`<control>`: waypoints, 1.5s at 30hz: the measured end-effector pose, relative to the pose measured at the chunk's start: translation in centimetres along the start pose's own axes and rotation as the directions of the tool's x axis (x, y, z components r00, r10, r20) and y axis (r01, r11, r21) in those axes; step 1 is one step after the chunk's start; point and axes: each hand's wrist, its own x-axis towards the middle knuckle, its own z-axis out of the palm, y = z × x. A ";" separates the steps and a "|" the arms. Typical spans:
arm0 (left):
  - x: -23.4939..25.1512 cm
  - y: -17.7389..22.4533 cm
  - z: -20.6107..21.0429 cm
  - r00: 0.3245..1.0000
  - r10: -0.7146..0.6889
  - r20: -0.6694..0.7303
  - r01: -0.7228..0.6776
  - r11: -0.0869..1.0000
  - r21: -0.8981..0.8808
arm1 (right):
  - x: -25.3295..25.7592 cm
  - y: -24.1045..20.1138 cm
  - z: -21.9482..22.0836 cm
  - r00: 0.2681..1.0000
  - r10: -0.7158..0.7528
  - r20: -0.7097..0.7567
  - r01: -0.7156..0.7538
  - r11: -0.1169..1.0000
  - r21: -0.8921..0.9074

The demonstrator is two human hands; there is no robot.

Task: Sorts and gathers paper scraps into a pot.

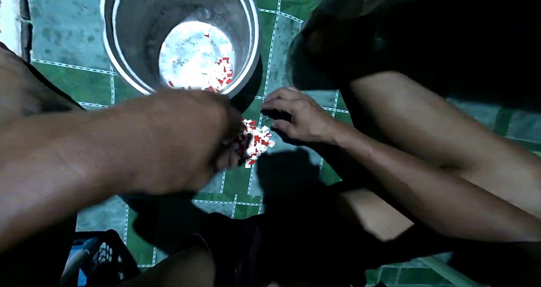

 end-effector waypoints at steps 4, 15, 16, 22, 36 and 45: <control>1.1 3.8 1.8 0.812 0.036 0.582 -0.009 0.999 -0.049 | -2.0 1.2 1.2 1.000 0.005 -0.008 -0.005 0.996 -0.088; 2.7 0.9 3.7 0.616 -0.262 0.743 -0.013 0.940 0.342 | -0.8 0.3 4.7 0.967 -0.138 0.213 0.175 0.971 -0.165; 2.6 0.8 3.8 0.635 -0.236 0.735 -0.026 0.945 0.326 | -0.8 0.2 5.2 0.967 -0.145 0.210 0.184 0.967 -0.178; 2.9 1.3 3.3 0.663 -0.235 0.711 -0.030 0.940 0.339 | -0.7 0.1 6.4 0.975 -0.142 0.172 0.176 0.963 -0.202; 3.0 1.5 3.2 0.645 -0.260 0.719 -0.008 0.938 0.346 | -0.5 -1.3 3.2 0.992 0.027 0.123 -0.055 0.972 0.227; 3.2 1.7 2.8 0.655 -0.256 0.711 0.010 0.944 0.330 | -0.4 -2.6 2.4 0.975 0.112 0.189 -0.174 0.920 0.351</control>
